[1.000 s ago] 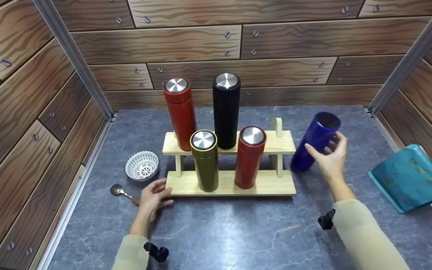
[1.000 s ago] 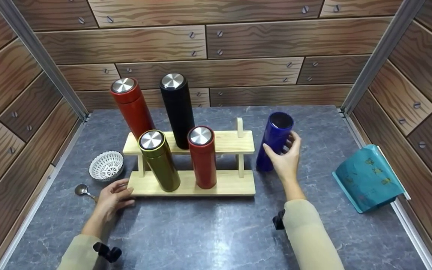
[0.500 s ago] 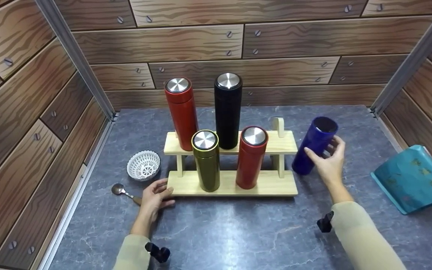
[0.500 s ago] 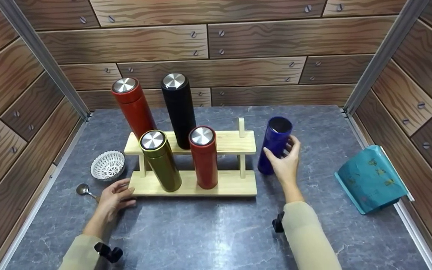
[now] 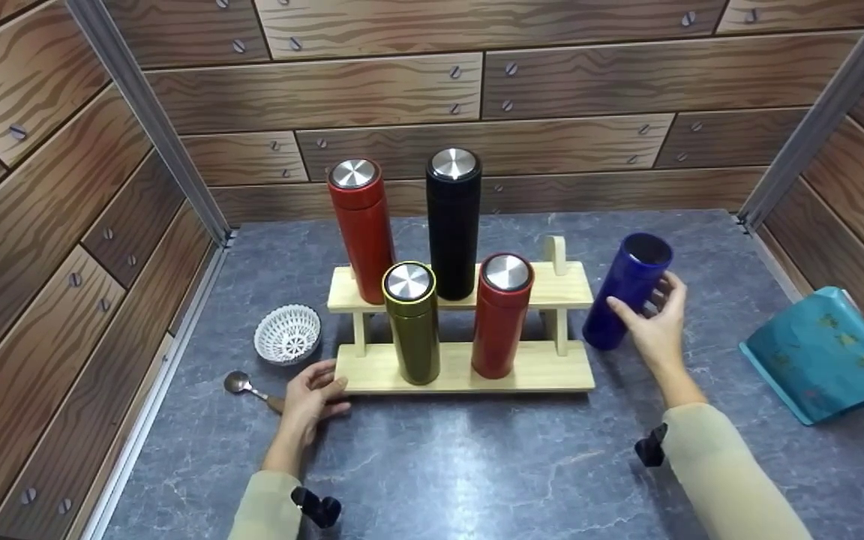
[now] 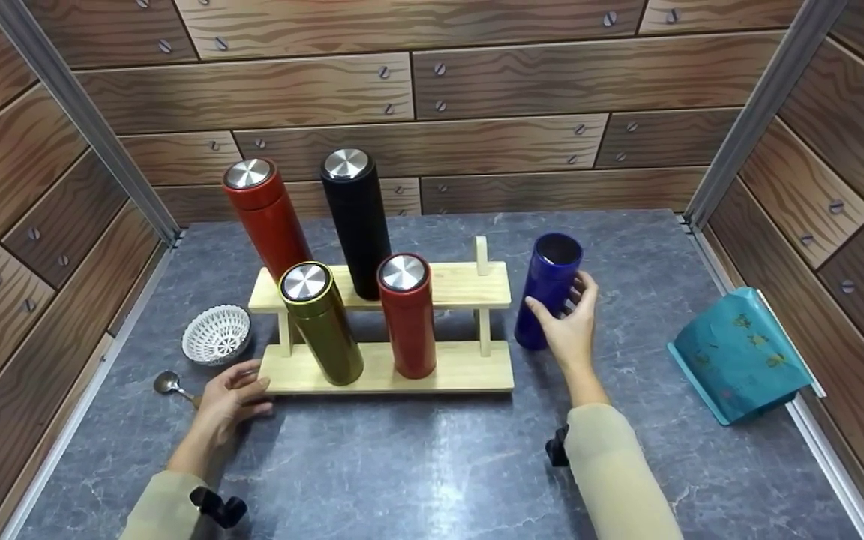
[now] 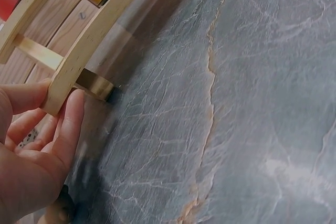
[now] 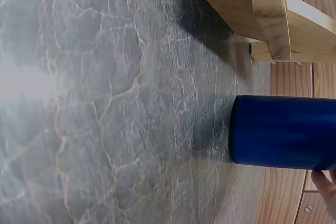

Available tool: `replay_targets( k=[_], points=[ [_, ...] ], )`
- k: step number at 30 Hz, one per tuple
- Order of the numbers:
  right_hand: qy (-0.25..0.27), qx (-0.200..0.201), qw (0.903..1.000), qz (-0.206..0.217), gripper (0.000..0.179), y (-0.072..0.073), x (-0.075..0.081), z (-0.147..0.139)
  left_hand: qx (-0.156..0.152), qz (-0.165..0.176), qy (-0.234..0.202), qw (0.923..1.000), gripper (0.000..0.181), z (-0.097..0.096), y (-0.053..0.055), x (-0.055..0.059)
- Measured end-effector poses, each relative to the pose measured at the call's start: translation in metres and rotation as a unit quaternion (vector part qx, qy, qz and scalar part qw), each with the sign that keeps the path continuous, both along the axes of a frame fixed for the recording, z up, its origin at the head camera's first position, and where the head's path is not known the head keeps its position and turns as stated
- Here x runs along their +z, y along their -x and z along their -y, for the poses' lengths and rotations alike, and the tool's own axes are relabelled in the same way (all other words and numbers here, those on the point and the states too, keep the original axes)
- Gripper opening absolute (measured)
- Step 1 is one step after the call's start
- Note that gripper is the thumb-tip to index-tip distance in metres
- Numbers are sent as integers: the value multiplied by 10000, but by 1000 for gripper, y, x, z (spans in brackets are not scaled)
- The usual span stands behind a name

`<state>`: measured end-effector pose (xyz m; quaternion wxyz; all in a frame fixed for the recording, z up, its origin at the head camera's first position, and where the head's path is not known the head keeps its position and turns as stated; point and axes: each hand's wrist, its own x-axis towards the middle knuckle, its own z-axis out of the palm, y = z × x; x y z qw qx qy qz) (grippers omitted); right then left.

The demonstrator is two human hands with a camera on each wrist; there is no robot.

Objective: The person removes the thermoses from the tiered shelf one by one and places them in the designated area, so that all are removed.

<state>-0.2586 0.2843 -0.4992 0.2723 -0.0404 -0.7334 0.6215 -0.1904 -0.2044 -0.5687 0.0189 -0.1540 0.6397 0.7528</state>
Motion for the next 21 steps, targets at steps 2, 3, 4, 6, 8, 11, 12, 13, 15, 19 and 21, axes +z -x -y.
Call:
replay_targets(
  k=[2, 3, 4, 6, 8, 11, 12, 13, 15, 19, 21],
  points=[
    [-15, 28, 10000, 45, 78, -1, 2, 1, 15, 18, -12, 10000, 45, 1, 0, 0],
    [-19, 25, 10000, 71, 78, -1, 1, 1, 8, 23, -17, 10000, 45, 1, 0, 1],
    [-12, 19, 10000, 94, 79, 0, 0, 0, -14, 20, -8, 10000, 45, 1, -1, 1],
    [-16, 2, 9999, 155, 80, 4, -5, -2, -25, 38, -14, 10000, 46, 2, -1, 2],
    [-37, -5, 9998, 178, 82, 7, -10, -6, -39, 69, 1, 10000, 47, 1, -1, 2],
    [-69, 9, 9999, 127, 83, 10, -16, -8, -50, 70, 19, 10000, 48, 1, -1, 2],
    [-56, 34, 9999, 79, 83, 10, -16, -9, -53, 62, 21, 10000, 49, 1, 0, 2],
    [-44, 45, 10000, 50, 83, 10, -16, -9, -51, 60, 24, 10000, 49, 1, 0, 2],
    [-16, 85, 10000, -6, 83, 6, -10, -6, -50, 47, 16, 10000, 48, 2, 0, 2],
    [-28, 151, 9997, -177, 80, -6, 9, 1, -43, 54, 8, 10000, 48, 2, 1, 2],
    [-131, 117, 9994, -311, 78, -11, 17, 3, -26, 65, 5, 10000, 48, 2, 1, 2]
  ],
)
